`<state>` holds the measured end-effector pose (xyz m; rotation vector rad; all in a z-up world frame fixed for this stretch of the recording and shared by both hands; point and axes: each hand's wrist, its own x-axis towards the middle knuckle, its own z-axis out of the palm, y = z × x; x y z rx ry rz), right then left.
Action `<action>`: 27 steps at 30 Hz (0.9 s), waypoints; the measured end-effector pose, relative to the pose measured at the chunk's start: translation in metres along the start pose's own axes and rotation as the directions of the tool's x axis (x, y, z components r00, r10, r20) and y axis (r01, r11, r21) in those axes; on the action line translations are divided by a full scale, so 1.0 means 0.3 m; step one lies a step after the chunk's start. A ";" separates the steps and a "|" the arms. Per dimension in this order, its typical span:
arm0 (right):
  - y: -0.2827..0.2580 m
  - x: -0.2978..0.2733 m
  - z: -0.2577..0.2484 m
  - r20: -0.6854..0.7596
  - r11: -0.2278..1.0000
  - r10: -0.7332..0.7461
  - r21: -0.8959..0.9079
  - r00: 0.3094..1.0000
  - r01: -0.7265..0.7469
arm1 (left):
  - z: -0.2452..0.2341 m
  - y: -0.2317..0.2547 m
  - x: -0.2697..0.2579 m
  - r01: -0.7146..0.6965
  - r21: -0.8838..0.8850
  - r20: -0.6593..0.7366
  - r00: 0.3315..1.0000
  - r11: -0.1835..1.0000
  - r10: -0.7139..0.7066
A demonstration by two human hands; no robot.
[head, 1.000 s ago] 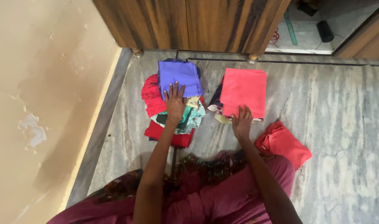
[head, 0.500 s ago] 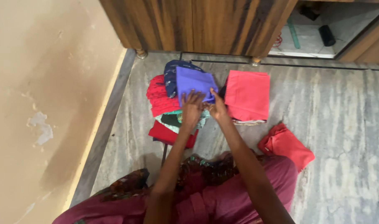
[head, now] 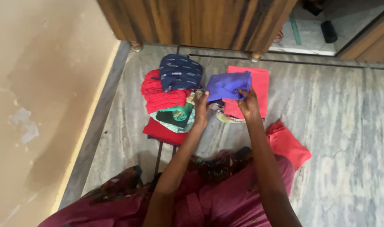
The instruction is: The person sits on the floor and folds multiple pieces of clothing one by one, including shirts and patterned fabrics. Each item is smoothed and folded neatly, then stacked into a growing pile.
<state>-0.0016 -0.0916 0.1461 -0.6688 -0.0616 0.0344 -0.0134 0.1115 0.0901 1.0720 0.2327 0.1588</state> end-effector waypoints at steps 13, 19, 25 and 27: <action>-0.195 0.058 -0.359 -0.120 0.833 -0.289 -0.521 0.950 0.187 | 0.337 -0.274 0.230 -0.116 -0.153 0.420 0.891 0.981 0.171; -0.055 -0.037 -0.549 -0.111 0.079 -0.519 -0.994 0.847 -0.082 | 0.278 -0.415 0.183 -0.430 0.559 0.337 0.899 0.708 0.280; -0.075 0.010 -0.573 -0.240 0.406 -0.390 -0.911 0.889 -0.068 | 0.304 -0.412 0.221 -0.063 0.406 0.192 0.981 0.912 -0.018; -0.125 0.059 -0.553 -0.297 0.609 -0.313 -0.792 0.902 -0.050 | 0.359 -0.356 0.288 -0.003 0.301 0.218 0.974 0.954 -0.066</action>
